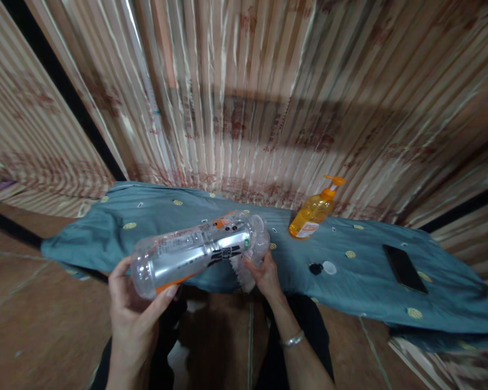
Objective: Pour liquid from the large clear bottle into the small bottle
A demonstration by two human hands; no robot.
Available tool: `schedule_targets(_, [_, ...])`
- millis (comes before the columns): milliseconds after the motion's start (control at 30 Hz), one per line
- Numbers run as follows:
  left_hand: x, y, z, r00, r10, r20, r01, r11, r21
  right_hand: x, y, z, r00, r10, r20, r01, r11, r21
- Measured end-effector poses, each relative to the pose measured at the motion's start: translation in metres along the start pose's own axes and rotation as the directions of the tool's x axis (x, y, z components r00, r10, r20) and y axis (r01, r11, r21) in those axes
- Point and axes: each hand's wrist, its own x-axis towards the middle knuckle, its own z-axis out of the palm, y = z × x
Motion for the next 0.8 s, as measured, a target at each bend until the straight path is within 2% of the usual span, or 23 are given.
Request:
schedule_targets(467, [-0.0007, 0.0016, -0.0003, 1.0, -0.004, 0.008, 0.004, 1.0, -0.002, -0.0002, -0.0023, -0.001, 1.0, -0.001, -0.009, 0.001, 1.0, -0.013])
schedule_targets(800, [-0.0003, 0.0019, 0.0001, 1.0, -0.016, -0.002, 0.016, 1.0, 0.026, -0.0006, -0.0043, -0.0013, 1.0, -0.006, -0.003, 0.006, 0.999, 0.038])
